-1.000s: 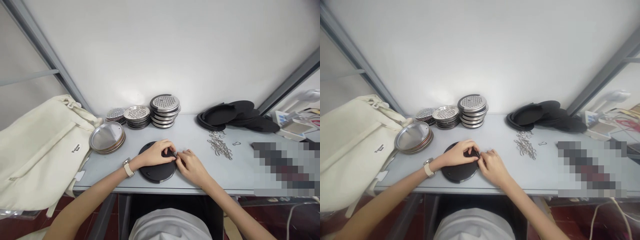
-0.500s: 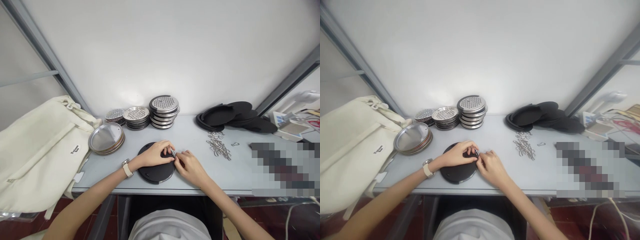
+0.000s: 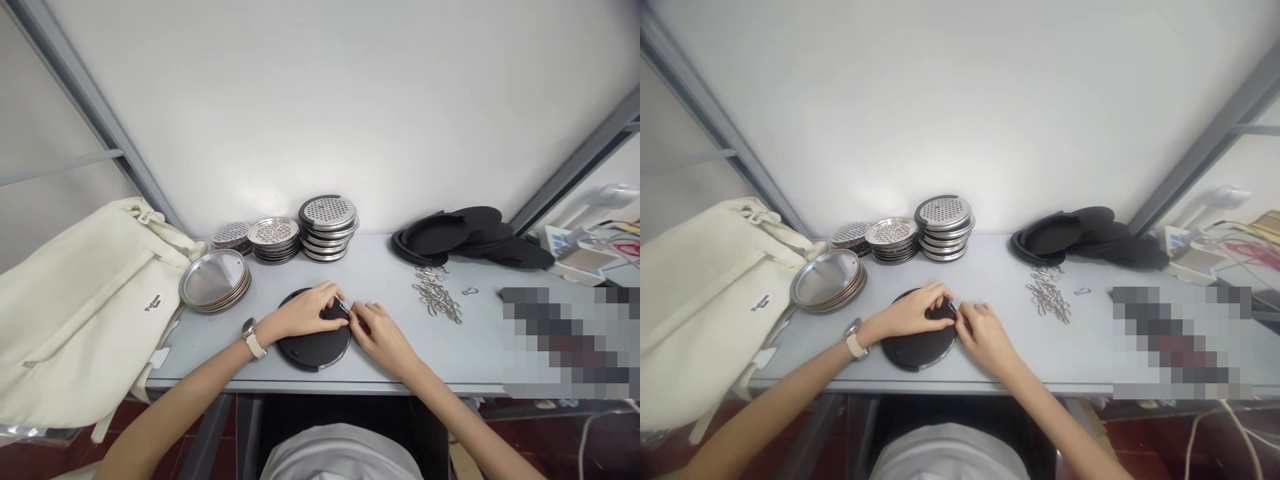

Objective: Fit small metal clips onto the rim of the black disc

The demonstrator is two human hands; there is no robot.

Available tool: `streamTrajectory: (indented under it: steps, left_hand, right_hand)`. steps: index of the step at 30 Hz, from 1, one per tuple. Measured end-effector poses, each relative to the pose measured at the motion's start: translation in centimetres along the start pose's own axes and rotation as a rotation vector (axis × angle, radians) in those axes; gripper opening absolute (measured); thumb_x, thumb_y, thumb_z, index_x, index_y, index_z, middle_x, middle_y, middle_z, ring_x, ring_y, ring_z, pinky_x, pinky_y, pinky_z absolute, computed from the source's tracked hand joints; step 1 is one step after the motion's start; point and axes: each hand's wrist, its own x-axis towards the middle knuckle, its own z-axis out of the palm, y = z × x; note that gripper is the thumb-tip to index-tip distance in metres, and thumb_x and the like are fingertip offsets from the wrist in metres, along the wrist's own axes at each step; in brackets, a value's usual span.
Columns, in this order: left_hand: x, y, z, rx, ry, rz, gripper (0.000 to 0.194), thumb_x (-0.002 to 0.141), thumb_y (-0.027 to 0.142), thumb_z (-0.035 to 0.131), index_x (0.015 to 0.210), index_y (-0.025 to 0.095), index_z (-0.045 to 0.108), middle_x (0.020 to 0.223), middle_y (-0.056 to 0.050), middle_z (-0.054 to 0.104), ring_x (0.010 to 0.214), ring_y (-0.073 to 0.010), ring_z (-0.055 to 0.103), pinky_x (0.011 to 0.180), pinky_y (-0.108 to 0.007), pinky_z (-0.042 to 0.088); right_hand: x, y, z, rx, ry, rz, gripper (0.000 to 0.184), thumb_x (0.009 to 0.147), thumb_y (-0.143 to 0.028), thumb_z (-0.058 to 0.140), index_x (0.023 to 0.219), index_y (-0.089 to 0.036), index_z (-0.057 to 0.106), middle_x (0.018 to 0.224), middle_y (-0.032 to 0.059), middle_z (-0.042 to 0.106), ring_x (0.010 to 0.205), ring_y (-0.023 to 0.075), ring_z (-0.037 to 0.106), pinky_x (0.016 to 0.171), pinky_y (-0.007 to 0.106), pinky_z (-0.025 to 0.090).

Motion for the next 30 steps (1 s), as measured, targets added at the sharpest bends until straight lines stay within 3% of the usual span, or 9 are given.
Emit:
streamTrajectory:
  steps: [6,15,30]
  left_hand:
    - [-0.1,-0.1,0.0,0.008,-0.022,0.029,0.024,0.083,0.032,0.059,0.104,0.021,0.055,0.095,-0.002,0.05,0.081,-0.0143,0.052,0.076,-0.026,0.043]
    - [0.3,-0.8,0.3,-0.05,0.005,0.053,0.017,0.081,0.03,0.064,0.089,0.017,0.058,0.081,0.0,0.051,0.075,-0.0123,0.051,0.07,-0.024,0.042]
    - [0.3,-1.0,0.4,-0.136,-0.002,0.069,0.016,0.08,0.028,0.065,0.09,0.016,0.061,0.078,0.001,0.051,0.072,-0.0107,0.05,0.069,-0.023,0.042]
  right_hand:
    - [0.0,-0.1,0.0,-0.014,-0.028,-0.028,0.024,0.094,-0.019,0.035,0.071,-0.021,0.04,0.062,-0.0011,0.049,0.062,0.0161,0.046,0.066,0.028,0.035]
    - [0.0,-0.2,-0.2,0.02,-0.046,-0.006,0.025,0.094,-0.021,0.036,0.07,-0.021,0.039,0.059,-0.0022,0.046,0.062,0.0157,0.047,0.067,0.028,0.035]
    - [-0.1,-0.1,-0.2,0.046,-0.064,-0.009,0.026,0.094,-0.021,0.036,0.067,-0.021,0.037,0.058,-0.0024,0.045,0.061,0.0156,0.045,0.069,0.029,0.034]
